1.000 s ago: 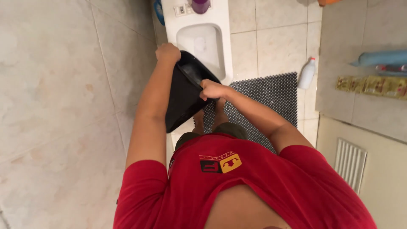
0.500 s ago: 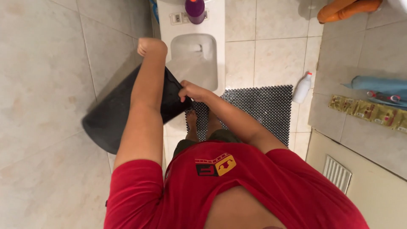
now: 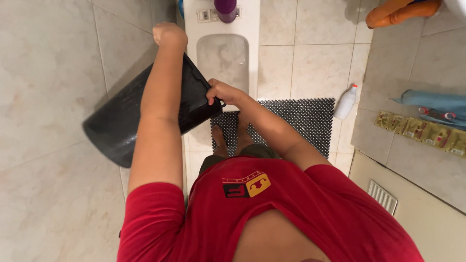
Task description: The recorder is scrubbing and rinsing a black plastic trash can in a bathroom.
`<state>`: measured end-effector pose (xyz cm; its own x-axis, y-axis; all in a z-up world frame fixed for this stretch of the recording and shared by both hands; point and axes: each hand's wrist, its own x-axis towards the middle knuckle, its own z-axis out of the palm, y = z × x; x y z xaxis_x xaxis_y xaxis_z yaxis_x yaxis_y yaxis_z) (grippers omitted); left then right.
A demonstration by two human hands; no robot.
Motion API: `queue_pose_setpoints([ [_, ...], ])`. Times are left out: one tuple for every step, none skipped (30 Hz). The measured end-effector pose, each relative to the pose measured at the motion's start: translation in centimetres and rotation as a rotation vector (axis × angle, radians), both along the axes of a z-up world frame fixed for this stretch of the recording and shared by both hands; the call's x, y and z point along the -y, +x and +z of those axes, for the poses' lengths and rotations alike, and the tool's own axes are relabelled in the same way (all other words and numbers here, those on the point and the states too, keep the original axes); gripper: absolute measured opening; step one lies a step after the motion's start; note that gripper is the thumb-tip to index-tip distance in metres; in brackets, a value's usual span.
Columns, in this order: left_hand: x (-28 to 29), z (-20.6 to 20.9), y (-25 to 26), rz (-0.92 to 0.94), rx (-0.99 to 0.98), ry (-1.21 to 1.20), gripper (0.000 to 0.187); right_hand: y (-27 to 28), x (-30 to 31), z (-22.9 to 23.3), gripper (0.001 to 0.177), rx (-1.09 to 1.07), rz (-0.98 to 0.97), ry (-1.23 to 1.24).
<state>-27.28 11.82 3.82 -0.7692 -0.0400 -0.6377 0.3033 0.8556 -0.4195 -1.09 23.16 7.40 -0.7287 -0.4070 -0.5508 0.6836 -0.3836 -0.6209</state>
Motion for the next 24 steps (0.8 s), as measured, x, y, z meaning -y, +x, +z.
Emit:
queue_pose_setpoints([
  [0.4, -1.0, -0.2, 0.006, -0.031, 0.075, 0.021, 0.1, -0.2, 0.8, 0.047, -0.011, 0.025, 0.047],
  [0.4, 0.9, 0.6, 0.002, -0.033, 0.077, 0.021, 0.3, -0.2, 1.1, 0.047, -0.013, 0.02, 0.049],
  [0.5, 2.6, 1.5, -0.041, -0.045, 0.182, 0.024, 0.6, -0.3, 1.3, 0.043, -0.078, 0.075, 0.169],
  [0.6, 4.4, 2.4, -0.084, -0.057, 0.287, 0.027, 1.0, -0.2, 1.6, 0.039, -0.142, 0.129, 0.29],
  [0.6, 6.4, 3.3, -0.085, -0.059, 0.29, 0.027, 1.4, -0.2, 2.7, 0.039, -0.144, 0.128, 0.293],
  [0.7, 8.5, 4.3, -0.089, -0.002, 0.31, 0.032, 1.8, -0.2, 3.8, 0.027, -0.218, 0.188, 0.327],
  [0.9, 10.5, 5.3, -0.092, 0.056, 0.331, 0.036, 2.1, -0.1, 4.8, 0.016, -0.292, 0.249, 0.361],
  [1.9, 9.9, 5.9, -0.093, 0.053, 0.334, 0.036, 2.7, 0.1, 5.9, 0.016, -0.294, 0.249, 0.365],
  [3.0, 9.3, 6.4, -0.118, 0.053, 0.387, 0.035, 3.1, 0.2, 7.0, 0.016, -0.307, 0.313, 0.523],
  [4.0, 8.8, 6.9, -0.143, 0.051, 0.44, 0.035, 3.5, 0.4, 8.1, 0.015, -0.318, 0.375, 0.682],
  [4.0, 12.4, 8.9, -0.148, 0.045, 0.445, 0.035, 4.0, 0.6, 8.0, 0.015, -0.323, 0.37, 0.688],
  [4.1, 16.0, 11.0, -0.187, 0.043, 0.498, 0.04, 4.4, 0.8, 7.9, 0.018, -0.365, 0.399, 0.79],
  [4.2, 19.6, 13.1, -0.23, 0.045, 0.55, 0.046, 5.0, 1.2, 7.9, 0.022, -0.403, 0.425, 0.891],
  [4.7, 20.3, 14.8, -0.239, 0.042, 0.552, 0.046, 5.5, 1.4, 7.7, 0.022, -0.404, 0.416, 0.896],
  [5.1, 21.1, 16.5, -0.396, 0.063, 0.643, 0.05, 5.8, 1.7, 7.6, 0.023, -0.416, 0.437, 0.973],
  [5.6, 21.8, 18.1, -0.554, 0.085, 0.732, 0.056, 6.2, 1.9, 7.4, 0.023, -0.426, 0.457, 1.05],
  [5.9, 20.4, 19.9, -0.564, 0.082, 0.735, 0.056, 6.7, 2.2, 7.0, 0.023, -0.425, 0.449, 1.058],
  [6.3, 19.0, 21.8, -0.8, -0.035, 0.746, 0.058, 7.3, 2.5, 6.5, 0.024, -0.453, 0.449, 1.13],
  [6.8, 17.7, 23.6, -1.033, -0.156, 0.746, 0.061, 7.8, 2.9, 6.1, 0.025, -0.483, 0.449, 1.201],
  [7.5, 16.2, 24.4, -1.041, -0.16, 0.746, 0.061, 8.3, 3.1, 6.3, 0.025, -0.483, 0.441, 1.206],
  [7.9, 14.6, 24.9, -1.078, -0.154, 0.729, 0.038, 8.6, 3.2, 6.5, 0.024, -0.516, 0.44, 1.276],
  [8.1, 13.1, 25.4, -1.115, -0.149, 0.712, 0.016, 9.0, 3.1, 6.7, 0.024, -0.547, 0.439, 1.347],
  [8.2, 13.9, 25.4, -1.142, -0.144, 0.715, 0.016, 9.5, 3.1, 7.7, 0.024, -0.531, 0.416, 1.356],
  [8.2, 14.8, 25.5, -1.14, -0.164, 0.835, 0.028, 10.0, 2.9, 8.8, 0.024, -0.499, 0.428, 1.371],
])
